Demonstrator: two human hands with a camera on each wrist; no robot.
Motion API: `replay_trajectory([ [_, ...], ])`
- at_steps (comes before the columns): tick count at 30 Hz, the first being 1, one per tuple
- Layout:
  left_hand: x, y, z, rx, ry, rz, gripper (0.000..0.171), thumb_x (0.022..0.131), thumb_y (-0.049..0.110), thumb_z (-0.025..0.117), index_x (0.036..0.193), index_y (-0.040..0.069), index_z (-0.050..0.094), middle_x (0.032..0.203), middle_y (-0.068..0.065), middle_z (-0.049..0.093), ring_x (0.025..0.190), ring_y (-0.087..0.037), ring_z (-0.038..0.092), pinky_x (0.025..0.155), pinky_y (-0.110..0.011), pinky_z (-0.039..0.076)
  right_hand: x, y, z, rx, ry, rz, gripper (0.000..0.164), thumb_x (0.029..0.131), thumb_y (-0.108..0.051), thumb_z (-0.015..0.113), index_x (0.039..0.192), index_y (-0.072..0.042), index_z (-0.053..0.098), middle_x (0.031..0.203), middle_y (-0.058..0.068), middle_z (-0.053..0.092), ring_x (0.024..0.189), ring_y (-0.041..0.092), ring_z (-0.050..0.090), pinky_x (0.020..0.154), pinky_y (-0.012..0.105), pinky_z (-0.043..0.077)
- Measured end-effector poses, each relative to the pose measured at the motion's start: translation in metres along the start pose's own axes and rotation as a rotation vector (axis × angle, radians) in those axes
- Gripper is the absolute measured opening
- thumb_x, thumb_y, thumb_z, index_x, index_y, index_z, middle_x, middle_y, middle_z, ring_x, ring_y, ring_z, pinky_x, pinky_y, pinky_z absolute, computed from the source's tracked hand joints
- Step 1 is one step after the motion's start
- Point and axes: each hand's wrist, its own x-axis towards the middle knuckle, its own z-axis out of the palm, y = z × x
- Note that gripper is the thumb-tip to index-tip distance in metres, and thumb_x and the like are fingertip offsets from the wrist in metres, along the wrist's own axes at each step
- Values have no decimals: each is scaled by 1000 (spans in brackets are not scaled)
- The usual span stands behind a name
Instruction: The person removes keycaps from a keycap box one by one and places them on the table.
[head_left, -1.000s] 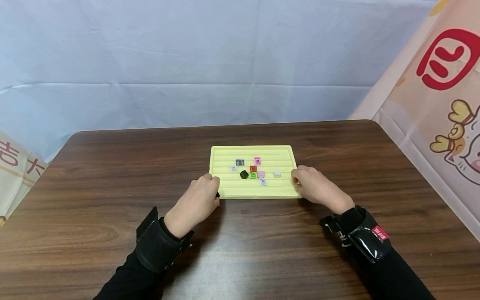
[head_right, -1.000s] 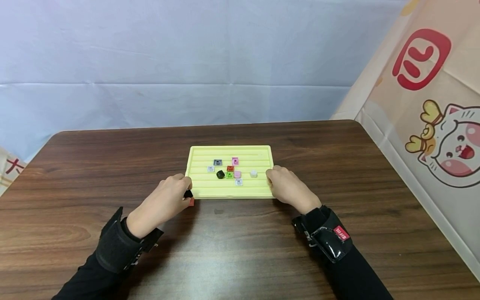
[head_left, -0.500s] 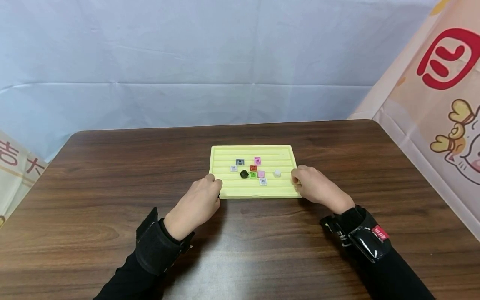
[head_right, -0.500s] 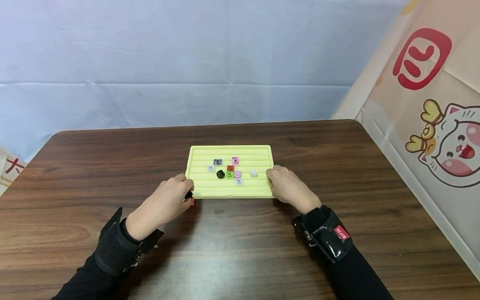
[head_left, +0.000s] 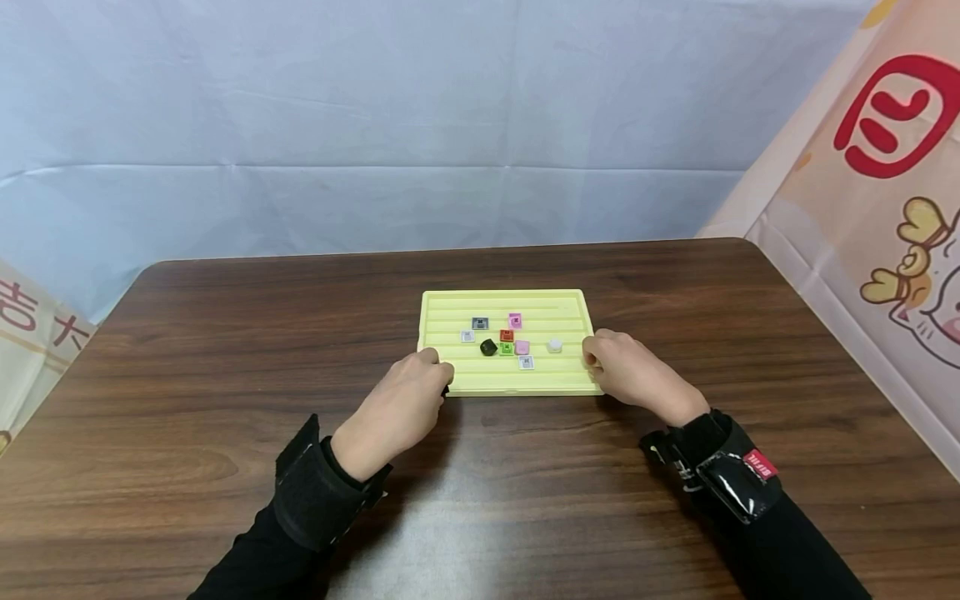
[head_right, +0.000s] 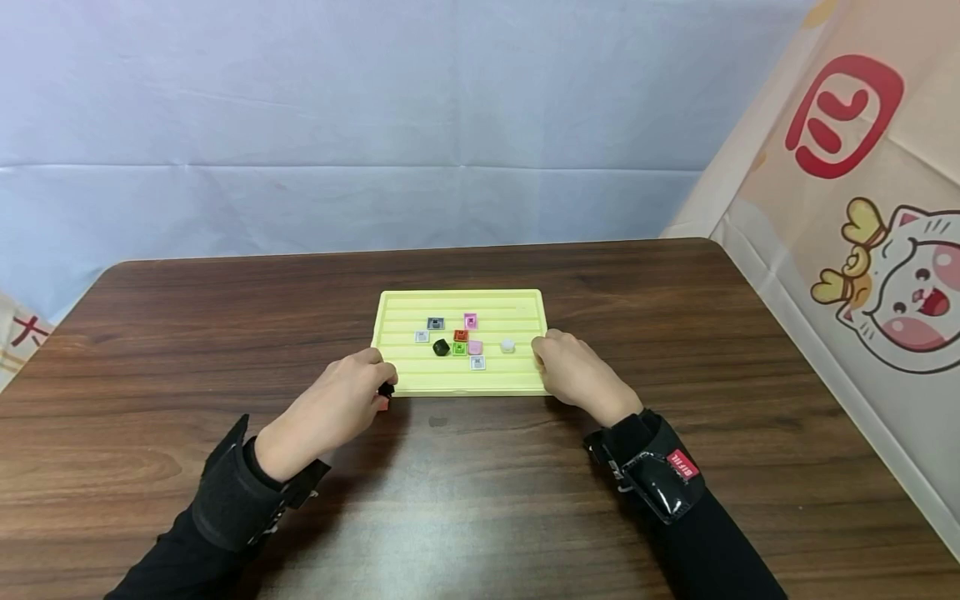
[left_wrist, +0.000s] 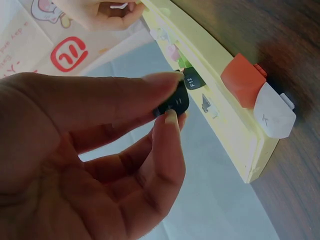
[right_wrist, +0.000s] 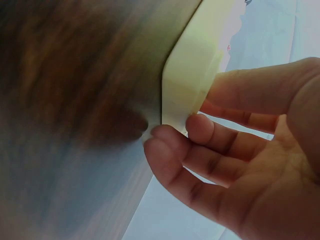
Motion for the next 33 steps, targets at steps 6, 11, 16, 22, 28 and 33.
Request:
replay_trajectory([
  [6, -1, 2, -1, 31, -18, 7, 6, 76, -2, 70, 76, 3, 67, 69, -6, 49, 62, -19, 49, 56, -27, 42, 0, 4, 3, 13, 21, -31, 13, 84, 9, 55, 79, -3, 51, 73, 6, 41, 64, 18, 36, 56, 30, 30],
  [11, -1, 2, 0, 28, -12, 21, 5, 77, -2, 69, 76, 3, 68, 70, -7, 49, 61, -19, 47, 57, -27, 42, -1, 4, 3, 18, 35, -56, 16, 84, 10, 53, 77, -4, 49, 72, 5, 39, 64, 17, 34, 56, 30, 29],
  [16, -1, 3, 0, 7, -33, 18, 7, 80, -4, 66, 76, 2, 67, 70, -7, 47, 59, -17, 44, 54, -26, 41, -1, 1, 0, 28, 2, -23, 13, 85, 9, 53, 80, -3, 51, 74, 6, 41, 65, 18, 35, 58, 31, 30],
  [22, -2, 10, 5, 63, -38, 59, 8, 79, -7, 63, 76, -1, 67, 72, -10, 48, 60, -18, 45, 55, -26, 41, -1, 2, 0, 23, -6, -22, 12, 85, 9, 54, 81, -2, 52, 75, 6, 42, 66, 18, 36, 58, 32, 31],
  [28, -6, 21, 11, 188, -67, 81, 13, 77, -6, 63, 68, 4, 65, 73, -9, 48, 63, -21, 45, 54, -29, 41, -1, 3, 1, 22, -1, -27, 14, 85, 10, 53, 80, -3, 51, 74, 6, 42, 66, 18, 35, 58, 32, 30],
  [33, -10, 28, 17, 313, -48, 103, 20, 76, -1, 67, 60, 10, 62, 70, -7, 47, 62, -18, 44, 50, -29, 39, -2, 2, 0, 22, -7, -23, 13, 86, 9, 53, 81, -3, 51, 74, 5, 42, 66, 18, 35, 59, 32, 30],
])
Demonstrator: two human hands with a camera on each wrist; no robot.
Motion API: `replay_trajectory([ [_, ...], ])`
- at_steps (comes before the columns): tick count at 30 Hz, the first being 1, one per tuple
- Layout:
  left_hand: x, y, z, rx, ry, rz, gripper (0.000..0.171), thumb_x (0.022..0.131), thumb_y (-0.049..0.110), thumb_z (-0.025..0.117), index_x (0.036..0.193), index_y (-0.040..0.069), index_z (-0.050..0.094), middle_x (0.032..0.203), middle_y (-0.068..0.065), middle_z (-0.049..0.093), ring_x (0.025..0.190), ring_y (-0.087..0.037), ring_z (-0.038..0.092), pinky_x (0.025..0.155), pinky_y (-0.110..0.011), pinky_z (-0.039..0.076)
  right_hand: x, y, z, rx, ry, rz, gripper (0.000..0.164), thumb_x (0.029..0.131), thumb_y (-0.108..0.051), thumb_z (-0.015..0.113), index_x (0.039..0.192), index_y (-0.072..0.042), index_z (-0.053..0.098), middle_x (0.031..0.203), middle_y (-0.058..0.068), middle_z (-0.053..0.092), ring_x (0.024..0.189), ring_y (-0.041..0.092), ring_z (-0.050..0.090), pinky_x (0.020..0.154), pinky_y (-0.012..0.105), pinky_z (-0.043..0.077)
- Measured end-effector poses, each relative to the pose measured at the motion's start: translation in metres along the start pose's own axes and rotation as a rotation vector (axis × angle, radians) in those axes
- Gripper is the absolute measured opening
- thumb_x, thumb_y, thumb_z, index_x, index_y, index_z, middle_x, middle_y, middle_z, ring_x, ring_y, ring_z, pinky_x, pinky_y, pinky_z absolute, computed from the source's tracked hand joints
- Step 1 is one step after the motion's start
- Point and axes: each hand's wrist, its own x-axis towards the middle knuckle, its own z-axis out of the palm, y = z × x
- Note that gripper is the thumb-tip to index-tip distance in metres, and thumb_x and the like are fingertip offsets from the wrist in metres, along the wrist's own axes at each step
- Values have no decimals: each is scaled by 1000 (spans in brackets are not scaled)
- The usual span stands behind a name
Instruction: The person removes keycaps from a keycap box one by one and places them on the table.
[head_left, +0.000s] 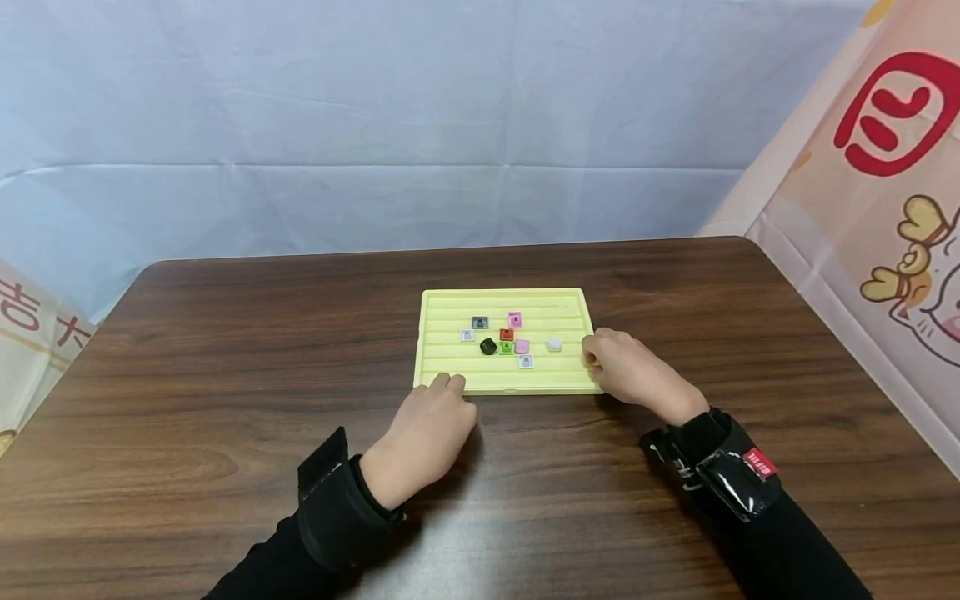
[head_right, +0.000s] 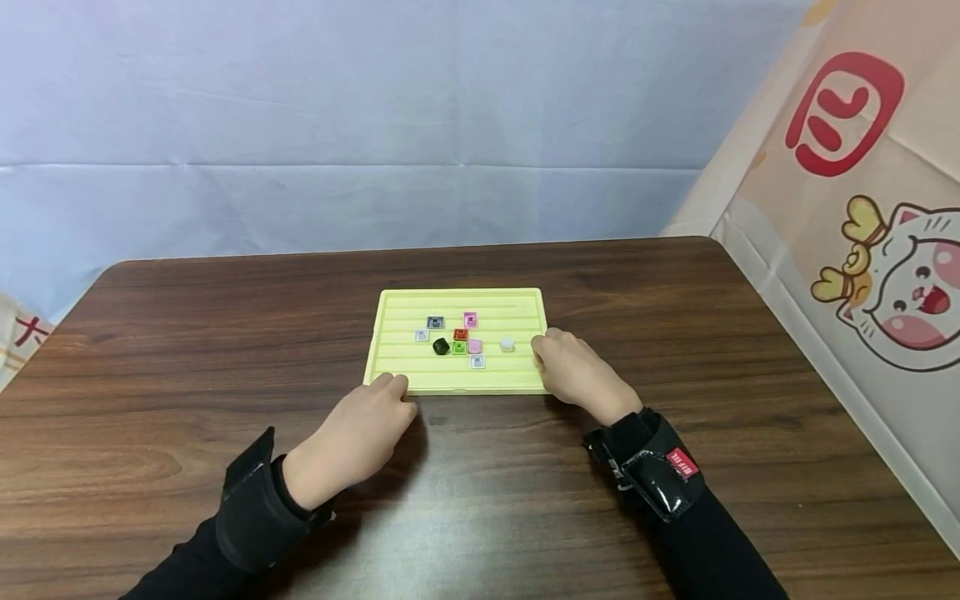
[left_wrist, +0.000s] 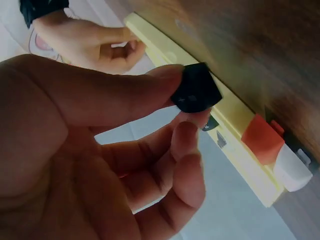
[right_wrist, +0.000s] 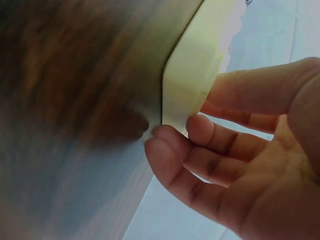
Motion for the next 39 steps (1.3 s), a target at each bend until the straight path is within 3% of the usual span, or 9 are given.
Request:
replay_trajectory([
  [5, -2, 4, 5, 66, 15, 20, 22, 75, 1, 69, 58, 11, 61, 65, -5, 45, 59, -16, 43, 48, -26, 39, 1, 1, 0, -3, -2, 1, 11, 85, 10, 53, 83, -1, 53, 75, 6, 43, 66, 18, 36, 58, 32, 31],
  [13, 0, 4, 6, 72, 11, 12, 19, 73, 1, 70, 63, 10, 58, 65, -4, 46, 60, -16, 45, 46, -26, 37, 0, 0, 0, 0, -9, 7, 8, 86, 8, 53, 84, 1, 54, 76, 6, 44, 66, 18, 37, 59, 32, 33],
  [20, 2, -2, 1, -36, -52, -24, 12, 78, 0, 68, 86, 9, 65, 73, -5, 50, 68, -18, 49, 52, -27, 40, 1, 0, 1, -4, -11, 19, 7, 85, 8, 55, 85, 0, 54, 76, 7, 45, 65, 18, 39, 58, 31, 34],
  [27, 1, -10, -1, -123, 6, -50, 12, 76, 2, 71, 76, 7, 59, 68, -4, 47, 64, -20, 49, 52, -28, 40, 3, 0, 0, -14, -27, 37, 7, 85, 7, 56, 86, 1, 54, 76, 7, 45, 65, 19, 38, 57, 30, 33],
  [35, 4, -8, 2, -143, -37, -45, 10, 78, 10, 72, 83, 7, 63, 71, -4, 51, 69, -20, 52, 57, -28, 44, 3, 0, 0, -14, -26, 36, 7, 85, 7, 56, 86, 0, 54, 76, 7, 45, 65, 18, 38, 57, 31, 33],
  [39, 4, -9, 6, -162, -25, -52, 9, 79, 7, 71, 82, 7, 63, 70, -4, 51, 68, -20, 52, 56, -29, 44, 3, 0, 0, -14, -28, 36, 6, 85, 6, 56, 86, 1, 54, 76, 7, 45, 65, 19, 38, 57, 30, 33],
])
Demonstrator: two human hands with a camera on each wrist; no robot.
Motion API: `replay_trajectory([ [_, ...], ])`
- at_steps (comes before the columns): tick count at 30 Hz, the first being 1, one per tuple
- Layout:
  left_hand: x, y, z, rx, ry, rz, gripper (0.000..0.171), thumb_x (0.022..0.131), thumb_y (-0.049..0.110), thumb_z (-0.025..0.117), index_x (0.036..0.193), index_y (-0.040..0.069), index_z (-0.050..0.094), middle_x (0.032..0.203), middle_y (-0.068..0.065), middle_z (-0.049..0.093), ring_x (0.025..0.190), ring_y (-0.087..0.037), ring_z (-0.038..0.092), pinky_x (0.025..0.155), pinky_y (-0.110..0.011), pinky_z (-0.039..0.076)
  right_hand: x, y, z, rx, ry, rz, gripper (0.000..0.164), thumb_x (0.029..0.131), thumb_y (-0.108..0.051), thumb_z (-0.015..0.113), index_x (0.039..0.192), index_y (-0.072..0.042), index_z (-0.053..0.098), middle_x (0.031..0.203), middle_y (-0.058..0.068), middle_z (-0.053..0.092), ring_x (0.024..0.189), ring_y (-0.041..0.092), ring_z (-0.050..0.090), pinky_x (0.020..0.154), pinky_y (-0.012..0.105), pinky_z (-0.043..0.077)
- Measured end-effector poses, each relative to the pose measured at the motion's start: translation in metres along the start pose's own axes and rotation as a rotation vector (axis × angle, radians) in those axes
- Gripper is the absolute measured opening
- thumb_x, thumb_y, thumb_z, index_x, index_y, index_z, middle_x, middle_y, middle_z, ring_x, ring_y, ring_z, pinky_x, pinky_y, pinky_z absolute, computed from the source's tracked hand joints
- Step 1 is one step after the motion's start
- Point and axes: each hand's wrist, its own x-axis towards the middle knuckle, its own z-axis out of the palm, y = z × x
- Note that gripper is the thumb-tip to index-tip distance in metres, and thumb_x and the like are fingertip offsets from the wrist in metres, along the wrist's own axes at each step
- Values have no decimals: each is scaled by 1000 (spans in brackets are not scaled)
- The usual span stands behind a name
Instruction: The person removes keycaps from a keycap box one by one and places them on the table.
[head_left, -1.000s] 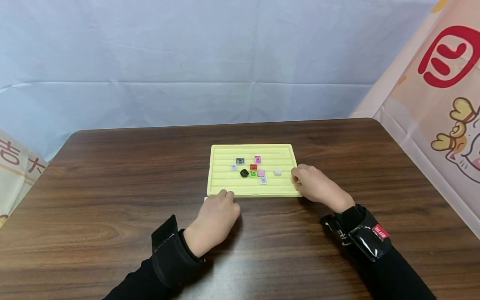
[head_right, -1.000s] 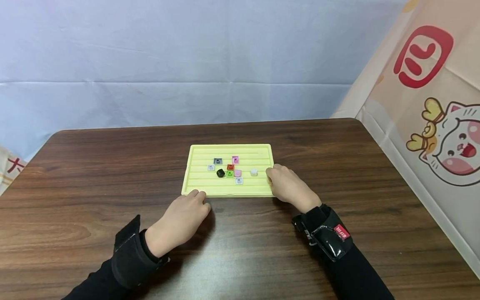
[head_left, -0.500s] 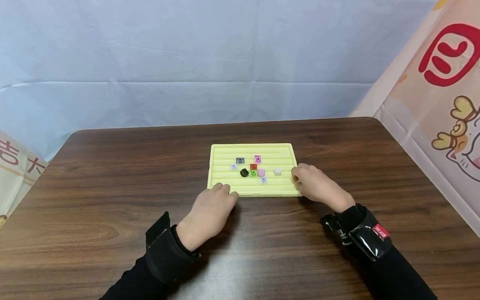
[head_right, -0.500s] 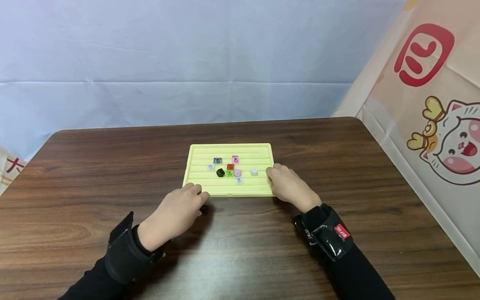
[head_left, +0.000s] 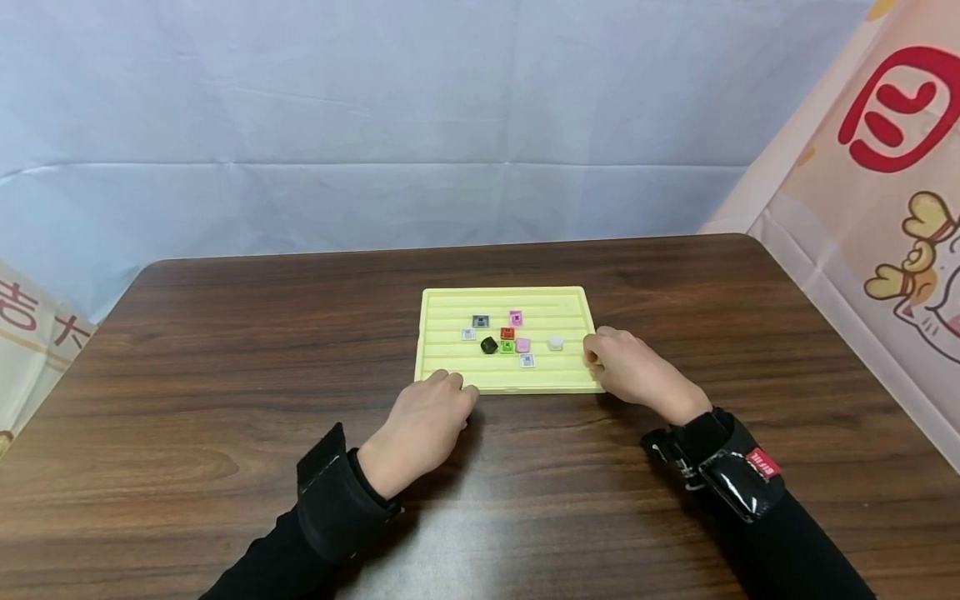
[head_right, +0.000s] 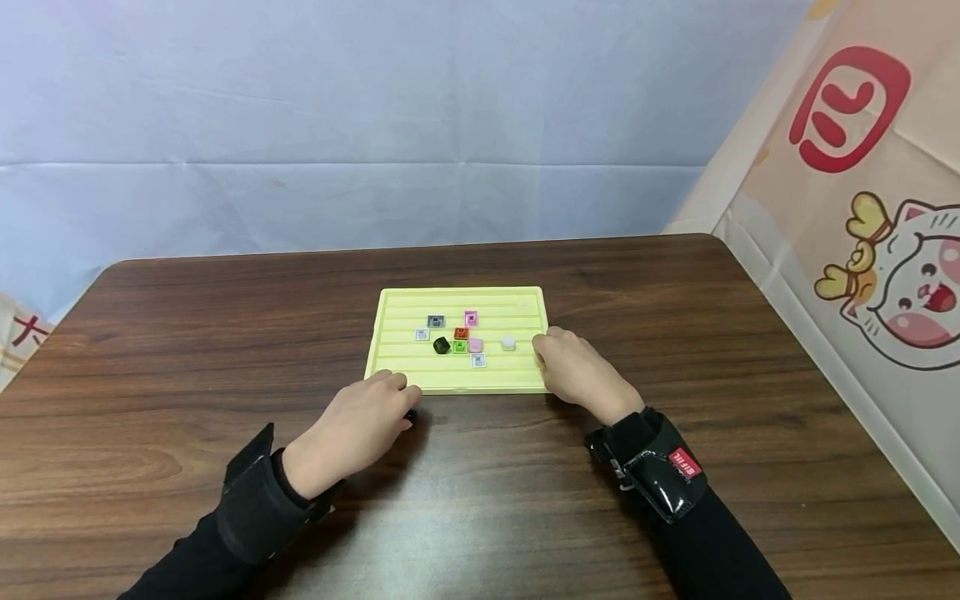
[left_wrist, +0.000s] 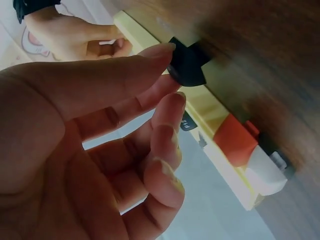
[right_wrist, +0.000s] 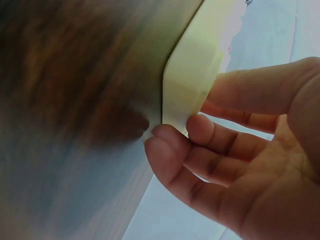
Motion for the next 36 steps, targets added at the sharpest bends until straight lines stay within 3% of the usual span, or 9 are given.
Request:
replay_trajectory([
  [15, 3, -6, 7, 32, 102, -33, 11, 81, -3, 62, 79, 6, 56, 67, -7, 46, 64, -22, 49, 47, -31, 42, -1, 0, 0, -1, 6, -5, 7, 85, 8, 55, 85, 1, 54, 76, 7, 45, 66, 18, 38, 58, 31, 33],
  [28, 5, -8, 9, 39, 123, -16, 11, 80, 1, 64, 81, 10, 59, 67, -7, 47, 65, -23, 50, 47, -33, 42, -1, 0, 0, -8, 14, -13, 8, 85, 8, 55, 84, 0, 54, 75, 7, 43, 65, 18, 37, 57, 31, 32],
  [36, 5, -8, 9, 42, 96, -35, 11, 80, 0, 64, 83, 10, 60, 70, -8, 48, 67, -24, 51, 49, -33, 43, 0, 0, 1, -12, 22, -19, 9, 84, 9, 55, 82, 0, 54, 74, 6, 43, 64, 18, 36, 57, 31, 31],
])
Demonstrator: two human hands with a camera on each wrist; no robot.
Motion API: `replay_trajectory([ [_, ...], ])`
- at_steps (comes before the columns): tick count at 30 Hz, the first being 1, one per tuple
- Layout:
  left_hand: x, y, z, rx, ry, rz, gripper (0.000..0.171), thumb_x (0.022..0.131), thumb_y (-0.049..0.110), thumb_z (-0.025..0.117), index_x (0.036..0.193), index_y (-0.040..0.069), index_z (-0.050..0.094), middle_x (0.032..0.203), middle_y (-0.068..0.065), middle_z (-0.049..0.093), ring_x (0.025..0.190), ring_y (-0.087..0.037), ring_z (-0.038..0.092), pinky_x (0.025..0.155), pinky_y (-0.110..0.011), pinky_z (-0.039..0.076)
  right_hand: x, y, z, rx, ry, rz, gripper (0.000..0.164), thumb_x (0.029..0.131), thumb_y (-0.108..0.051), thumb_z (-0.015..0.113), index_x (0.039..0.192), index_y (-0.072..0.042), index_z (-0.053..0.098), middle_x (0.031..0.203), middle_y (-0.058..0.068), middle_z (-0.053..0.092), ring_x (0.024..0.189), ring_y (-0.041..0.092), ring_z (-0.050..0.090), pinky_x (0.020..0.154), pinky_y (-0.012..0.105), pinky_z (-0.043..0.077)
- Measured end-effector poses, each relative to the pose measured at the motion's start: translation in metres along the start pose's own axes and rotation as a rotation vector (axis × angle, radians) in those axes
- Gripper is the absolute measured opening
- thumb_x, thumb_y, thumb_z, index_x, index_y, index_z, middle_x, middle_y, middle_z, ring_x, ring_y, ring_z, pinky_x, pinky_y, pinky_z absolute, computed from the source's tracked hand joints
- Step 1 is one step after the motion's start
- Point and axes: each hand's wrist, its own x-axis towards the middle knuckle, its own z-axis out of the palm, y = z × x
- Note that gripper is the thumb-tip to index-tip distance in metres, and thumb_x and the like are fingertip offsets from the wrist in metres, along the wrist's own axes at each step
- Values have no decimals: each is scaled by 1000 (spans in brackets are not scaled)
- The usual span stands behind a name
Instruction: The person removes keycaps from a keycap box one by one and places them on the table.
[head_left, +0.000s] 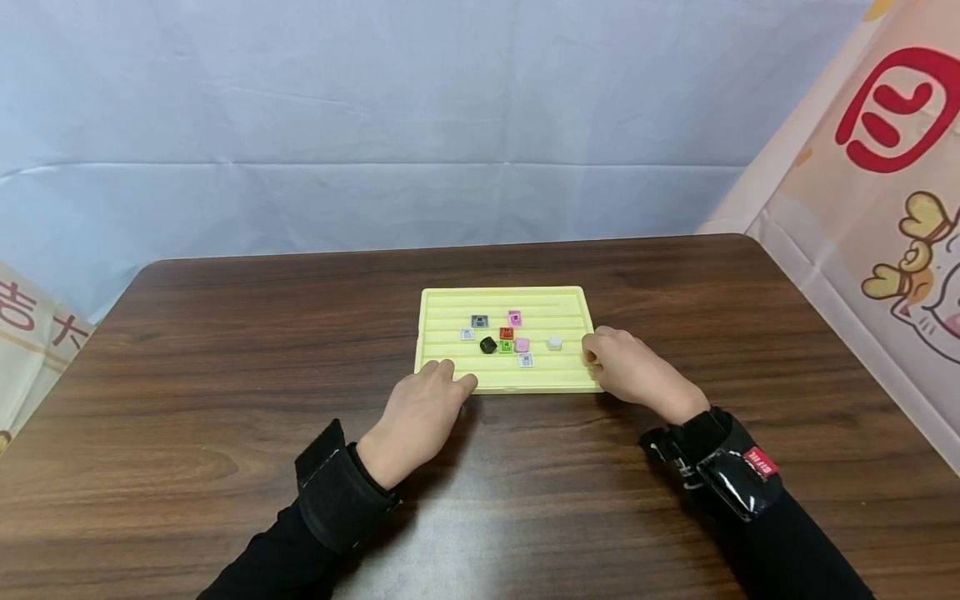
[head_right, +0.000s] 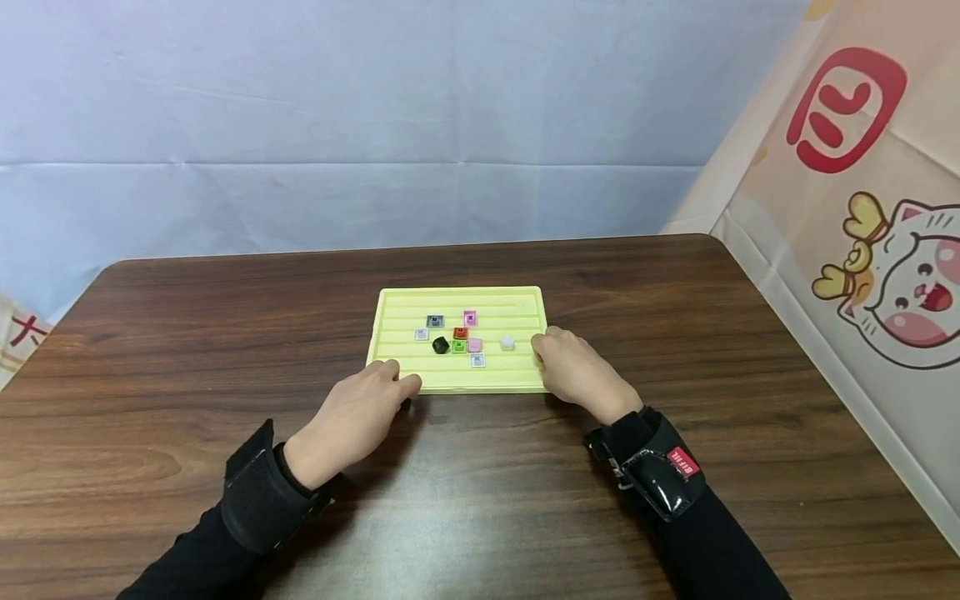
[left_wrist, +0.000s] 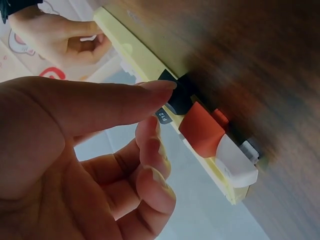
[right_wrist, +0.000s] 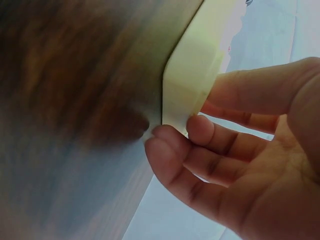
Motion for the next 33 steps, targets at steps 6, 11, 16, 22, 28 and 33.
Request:
replay_trajectory([
  [6, 0, -1, 0, 1, -5, 1, 10, 81, -1, 63, 84, 8, 61, 69, -8, 48, 66, -23, 51, 49, -32, 42, 1, 0, 1, -3, -4, 12, 10, 85, 8, 55, 82, -1, 53, 73, 6, 42, 64, 18, 36, 57, 30, 31],
  [11, -1, -1, 0, -1, -12, -2, 10, 82, -2, 62, 84, 7, 61, 70, -8, 48, 66, -23, 51, 49, -32, 42, 2, -1, 1, -1, -2, 14, 10, 85, 8, 55, 81, -1, 53, 73, 6, 42, 64, 18, 36, 56, 30, 31],
  [16, -1, -1, 0, 4, -16, -4, 9, 82, -2, 62, 84, 6, 61, 69, -9, 47, 66, -23, 50, 47, -32, 41, 2, -1, 0, 1, 2, 16, 10, 85, 8, 55, 80, -2, 53, 72, 6, 42, 64, 18, 36, 56, 30, 31],
  [22, -2, -2, -2, 5, -12, 0, 9, 82, -3, 62, 82, 5, 60, 68, -9, 47, 65, -23, 50, 47, -31, 41, 1, -1, 1, 2, 5, 10, 12, 85, 8, 55, 79, -2, 52, 72, 6, 41, 63, 18, 35, 56, 30, 30],
  [28, -5, -4, -11, -38, -38, -14, 11, 81, -5, 62, 85, 5, 60, 68, -8, 46, 65, -23, 50, 49, -31, 41, 1, 0, 1, 1, 6, 7, 12, 85, 8, 55, 79, -2, 52, 72, 6, 40, 63, 18, 35, 56, 30, 30],
  [33, -6, -9, -18, -65, -64, -38, 12, 81, -7, 61, 85, 5, 60, 67, -7, 44, 62, -22, 46, 49, -30, 38, 1, 0, 1, -4, 13, 3, 13, 85, 8, 55, 78, -2, 52, 71, 5, 41, 63, 18, 35, 55, 30, 30],
])
